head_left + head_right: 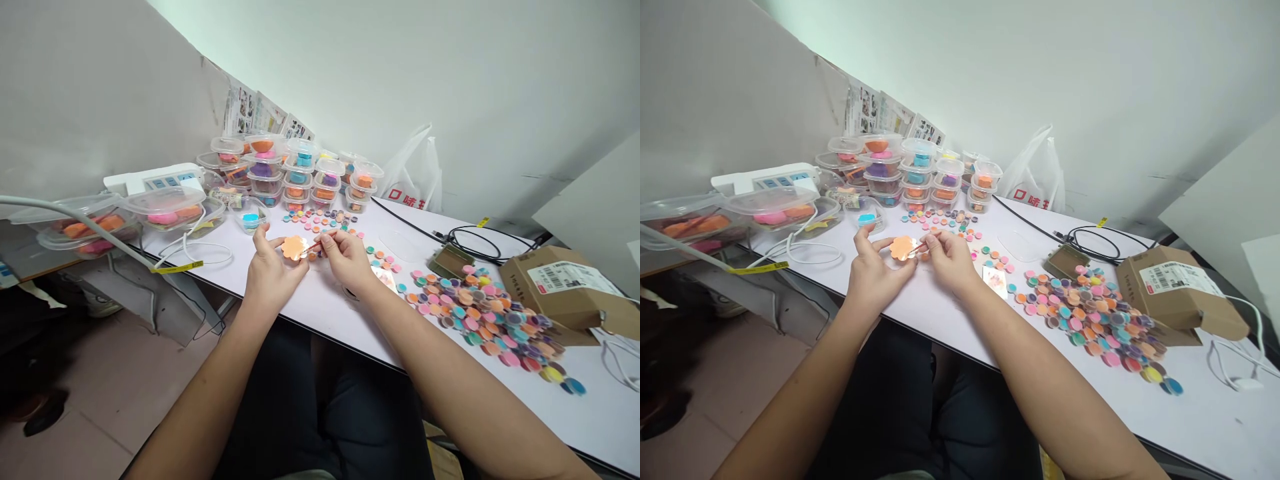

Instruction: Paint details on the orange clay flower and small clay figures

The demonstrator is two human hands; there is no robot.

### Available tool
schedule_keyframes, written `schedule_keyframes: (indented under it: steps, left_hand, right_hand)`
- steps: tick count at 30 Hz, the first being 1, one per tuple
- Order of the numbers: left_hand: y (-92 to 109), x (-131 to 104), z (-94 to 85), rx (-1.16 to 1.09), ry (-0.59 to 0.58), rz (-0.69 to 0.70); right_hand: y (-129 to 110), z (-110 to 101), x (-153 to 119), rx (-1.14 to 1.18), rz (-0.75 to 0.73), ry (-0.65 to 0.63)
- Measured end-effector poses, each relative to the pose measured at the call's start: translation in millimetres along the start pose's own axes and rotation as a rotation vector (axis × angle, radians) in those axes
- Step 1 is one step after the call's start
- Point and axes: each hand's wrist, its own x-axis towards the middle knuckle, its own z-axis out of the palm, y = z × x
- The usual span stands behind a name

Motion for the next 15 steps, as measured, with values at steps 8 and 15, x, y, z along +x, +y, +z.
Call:
schedule_keyframes:
  steps: [8,15]
  left_hand:
    - [-1.2,-0.8,1.1,-0.015,-0.003,0.039]
    - [-0.7,-1.0,0.2,-0.018,-0.007,0.051]
  right_hand:
    - [0.0,1.3,0.0,-0.05,-0.002,-0.046]
    - [-0.7,1.3,-1.0,0.002,-0.027,-0.092]
